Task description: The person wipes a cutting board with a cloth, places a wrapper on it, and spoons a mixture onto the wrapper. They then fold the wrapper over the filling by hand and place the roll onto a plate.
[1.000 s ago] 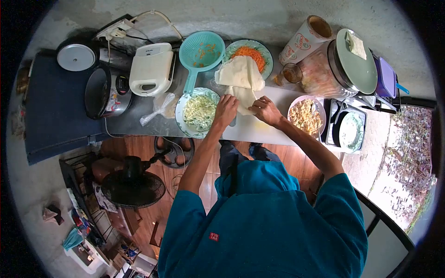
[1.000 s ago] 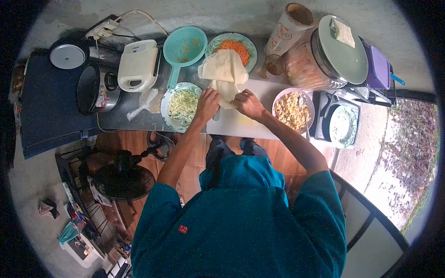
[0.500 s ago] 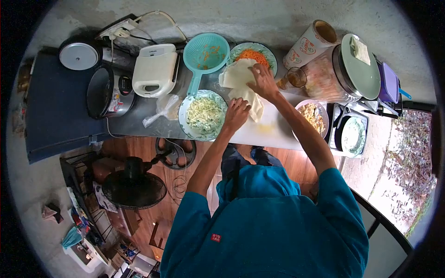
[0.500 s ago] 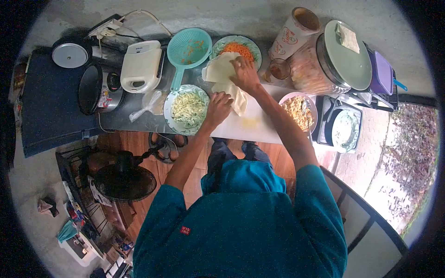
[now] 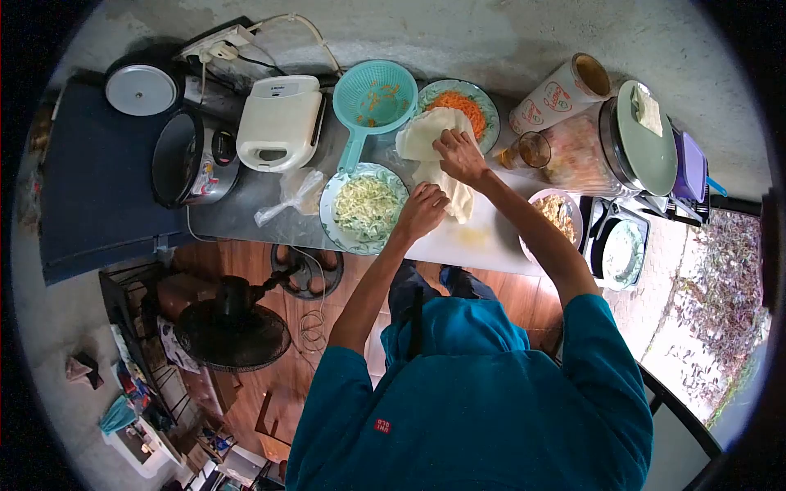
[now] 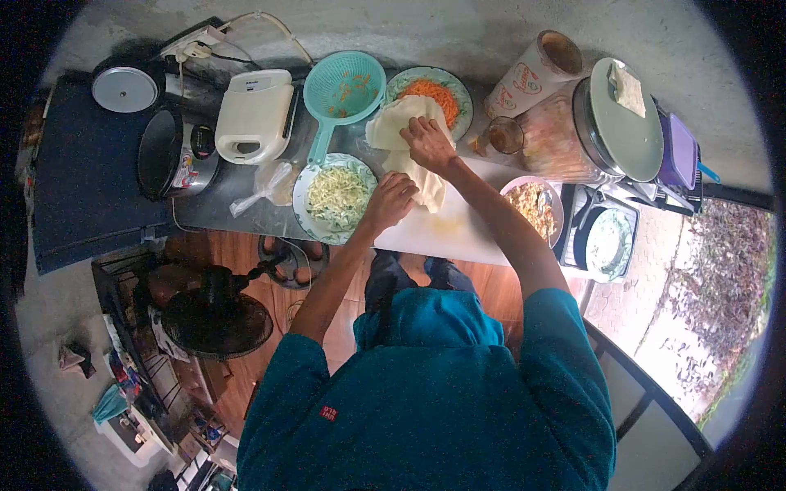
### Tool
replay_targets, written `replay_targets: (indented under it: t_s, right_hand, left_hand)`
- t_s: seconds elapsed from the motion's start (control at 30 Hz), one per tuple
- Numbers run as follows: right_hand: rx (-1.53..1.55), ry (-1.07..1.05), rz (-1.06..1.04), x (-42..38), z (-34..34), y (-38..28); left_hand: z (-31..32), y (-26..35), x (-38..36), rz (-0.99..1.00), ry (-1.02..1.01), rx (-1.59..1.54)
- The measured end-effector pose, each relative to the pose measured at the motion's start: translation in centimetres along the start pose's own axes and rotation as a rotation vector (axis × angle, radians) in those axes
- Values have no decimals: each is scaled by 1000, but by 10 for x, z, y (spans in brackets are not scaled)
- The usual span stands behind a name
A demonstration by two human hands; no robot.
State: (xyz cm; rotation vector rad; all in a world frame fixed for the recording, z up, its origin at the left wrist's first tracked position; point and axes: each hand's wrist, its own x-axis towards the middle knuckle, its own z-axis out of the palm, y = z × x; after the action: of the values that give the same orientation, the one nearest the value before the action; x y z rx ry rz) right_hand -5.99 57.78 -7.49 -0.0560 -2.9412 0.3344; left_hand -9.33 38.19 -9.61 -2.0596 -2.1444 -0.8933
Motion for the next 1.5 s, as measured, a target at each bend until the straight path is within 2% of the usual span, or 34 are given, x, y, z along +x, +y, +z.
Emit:
replay_targets:
  t_s: [0.13, 0.2, 0.23, 0.3, 0.33, 0.37, 0.43, 0.47, 0.53, 0.57, 0.63, 0.67, 0.8, 0.9, 1.13, 1.23, 1.3, 1.43, 1.5]
  right_hand:
    - [81, -13, 8, -4, -21, -6]
    - [255, 168, 113, -7, -28, -8]
    - [254, 168, 113, -12, -33, -11]
    - [463, -34, 322, -33, -45, -26]
    - [375, 56, 238, -53, -27, -29]
    - [438, 14, 289, -60, -38, -41]
    - [373, 185, 412, -78, -21, -45]
    - [374, 185, 416, -79, -18, -41]
    - [366, 258, 585, -80, -9, -34]
    - [369, 260, 598, -86, -4, -39]
    - [329, 331, 667, -89, 4, -40]
    - [178, 318, 679, -90, 9, -42]
    - [137, 248, 657, -86, 20, -35]
    - [223, 174, 673, -85, 23, -34]
    - [242, 200, 571, -99, 31, -45]
    - [244, 210, 620, -101, 33, -49]
    - [352, 217, 667, -107, 23, -63]
    - [418, 305, 637, -120, 5, -87]
    - [473, 321, 691, -122, -6, -97]
  left_hand:
    - [-11, 7, -1, 43, 83, -92]
    - [-21, 8, 2, 26, 97, -122]
    - [-26, 8, 6, 9, 117, -149]
    - [-20, 2, 4, -2, 101, -163]
    - [-17, -2, 4, -11, 86, -175]
    - [-15, -4, 5, -3, 89, -175]
    - [-13, -3, 5, -49, 88, -164]
    - [-11, -2, 4, -47, 85, -166]
    - [-11, 1, -1, -163, 79, -210]
    - [-11, 2, -6, -158, 68, -215]
    - [-9, 1, -7, -276, 89, -212]
    - [-10, 3, -8, -293, 85, -193]
    - [-9, 1, -12, -276, 44, -102]
    - [-8, 1, -11, -303, 85, -102]
    - [-12, 5, -1, -369, 170, -203]
    - [-18, 4, 6, -387, 218, -192]
    - [-24, 6, 12, -413, 243, -181]
    - [-36, 16, 19, -266, 224, -206]
    - [-40, 23, 17, -208, 199, -235]
